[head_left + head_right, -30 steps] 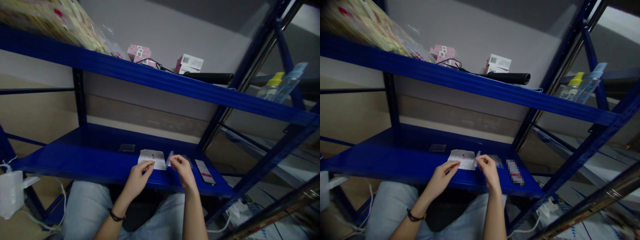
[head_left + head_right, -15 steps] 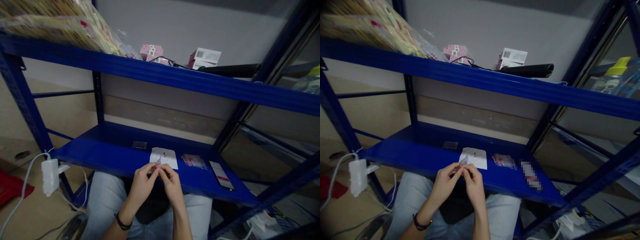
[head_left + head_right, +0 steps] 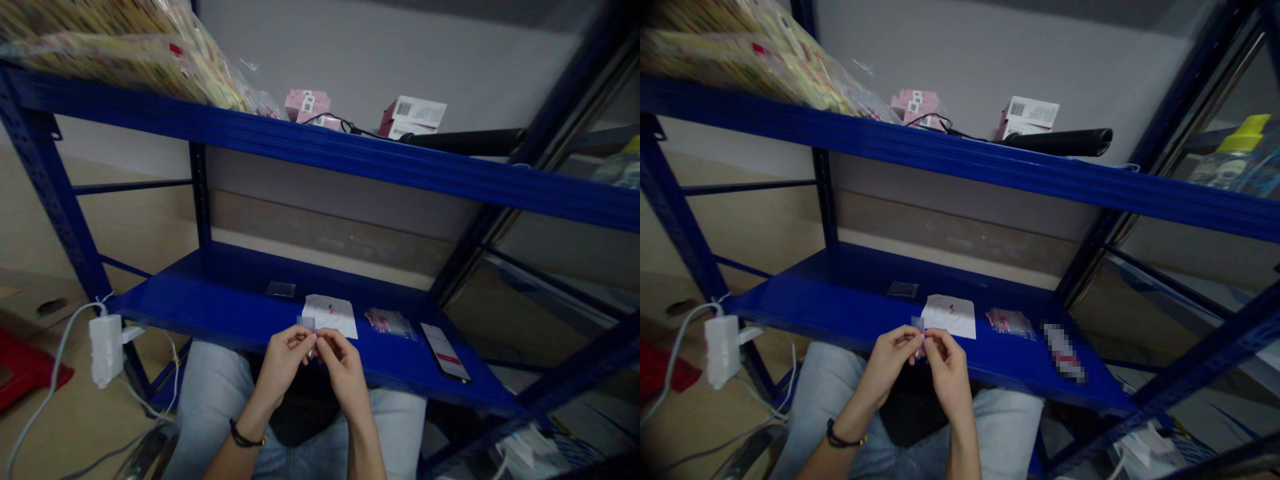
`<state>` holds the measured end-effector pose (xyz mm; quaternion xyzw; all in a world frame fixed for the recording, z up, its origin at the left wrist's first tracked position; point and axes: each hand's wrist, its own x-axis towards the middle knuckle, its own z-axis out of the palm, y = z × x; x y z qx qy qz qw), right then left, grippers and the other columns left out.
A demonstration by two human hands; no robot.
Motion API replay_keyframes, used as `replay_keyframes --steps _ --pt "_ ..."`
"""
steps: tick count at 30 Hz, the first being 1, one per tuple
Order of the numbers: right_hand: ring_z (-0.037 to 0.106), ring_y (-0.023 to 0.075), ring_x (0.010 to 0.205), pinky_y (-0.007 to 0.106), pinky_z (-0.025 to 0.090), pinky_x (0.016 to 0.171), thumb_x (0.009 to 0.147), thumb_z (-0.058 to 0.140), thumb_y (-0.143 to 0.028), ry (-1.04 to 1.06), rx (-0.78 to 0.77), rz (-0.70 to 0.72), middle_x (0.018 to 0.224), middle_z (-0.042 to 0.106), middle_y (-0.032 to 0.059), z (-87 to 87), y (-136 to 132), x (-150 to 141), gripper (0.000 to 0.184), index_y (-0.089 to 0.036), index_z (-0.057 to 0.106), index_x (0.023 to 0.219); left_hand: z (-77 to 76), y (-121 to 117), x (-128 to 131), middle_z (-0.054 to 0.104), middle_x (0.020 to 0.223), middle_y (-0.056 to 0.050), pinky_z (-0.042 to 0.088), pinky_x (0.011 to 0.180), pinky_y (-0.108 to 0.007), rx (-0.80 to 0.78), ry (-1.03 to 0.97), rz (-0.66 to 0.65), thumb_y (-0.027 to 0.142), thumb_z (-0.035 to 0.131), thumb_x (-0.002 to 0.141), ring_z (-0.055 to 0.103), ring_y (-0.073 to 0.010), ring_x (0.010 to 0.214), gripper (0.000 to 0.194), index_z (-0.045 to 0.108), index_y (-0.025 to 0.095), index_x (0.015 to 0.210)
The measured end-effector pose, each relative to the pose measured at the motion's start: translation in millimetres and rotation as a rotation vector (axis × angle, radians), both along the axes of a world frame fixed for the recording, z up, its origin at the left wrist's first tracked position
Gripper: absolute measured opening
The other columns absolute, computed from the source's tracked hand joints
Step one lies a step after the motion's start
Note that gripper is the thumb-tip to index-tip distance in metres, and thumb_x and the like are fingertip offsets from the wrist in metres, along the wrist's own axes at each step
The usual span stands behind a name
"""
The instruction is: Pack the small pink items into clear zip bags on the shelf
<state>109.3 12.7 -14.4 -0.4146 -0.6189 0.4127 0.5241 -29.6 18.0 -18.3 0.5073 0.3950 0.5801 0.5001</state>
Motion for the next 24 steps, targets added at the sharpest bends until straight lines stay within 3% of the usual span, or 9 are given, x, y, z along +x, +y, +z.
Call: replay_keyframes --steps 5,11,17,20,24 --pt "0.063 0.0197 0.089 0.029 0.049 0.078 0.09 0.06 -0.039 -0.036 0.058 -0.007 0.097 0.068 0.0056 -0.4 -0.6 3.4 0.027 -0.021 0.071 0.107 -0.7 -0.7 1.2 0.071 0.078 -0.007 0.049 0.063 -0.023 0.009 -0.027 -0.054 0.037 0.065 0.086 0.062 -0.0162 0.069 0.026 0.074 0.013 0.091" --pt "0.062 0.0186 0.08 0.029 0.049 0.075 0.089 0.063 -0.042 -0.097 0.033 0.009 0.09 0.07 0.0053 -1.5 -1.9 9.2 0.028 -0.02 0.073 0.103 -0.8 -1.1 -5.5 0.068 0.071 -0.005 0.047 0.062 -0.024 0.103 0.183 -0.103 0.036 0.059 0.09 0.059 -0.0153 0.064 0.026 0.074 0.014 0.086" --pt "0.061 0.0189 0.08 0.029 0.048 0.073 0.091 0.058 -0.042 -0.135 0.036 0.027 0.086 0.069 0.0055 1.5 -0.7 11.4 0.03 -0.019 0.076 0.096 11.1 -9.3 -9.4 0.068 0.08 -0.004 0.044 0.071 -0.026 0.316 0.497 -0.039 0.032 0.048 0.096 0.062 -0.0176 0.077 0.028 0.071 0.02 0.086" --pt "0.058 0.018 0.075 0.027 0.046 0.069 0.092 0.056 -0.042 -0.143 0.043 -0.002 0.082 0.067 0.0051 -2.0 2.0 10.3 0.031 -0.018 0.075 0.09 12.0 -10.1 -6.2 0.067 0.081 -0.003 0.043 0.072 -0.026 0.337 0.565 0.006 0.029 0.045 0.097 0.061 -0.0178 0.078 0.028 0.069 0.02 0.084" --pt "0.059 0.0174 0.072 0.026 0.046 0.065 0.09 0.057 -0.04 -0.064 -0.03 -0.037 0.081 0.067 0.0043 -10.2 2.8 1.9 0.027 -0.016 0.067 0.1 3.6 -8.3 3.9 0.061 0.075 -0.002 0.04 0.066 -0.026 0.312 0.669 0.155 0.023 0.042 0.096 0.057 -0.0172 0.071 0.027 0.061 0.02 0.076"
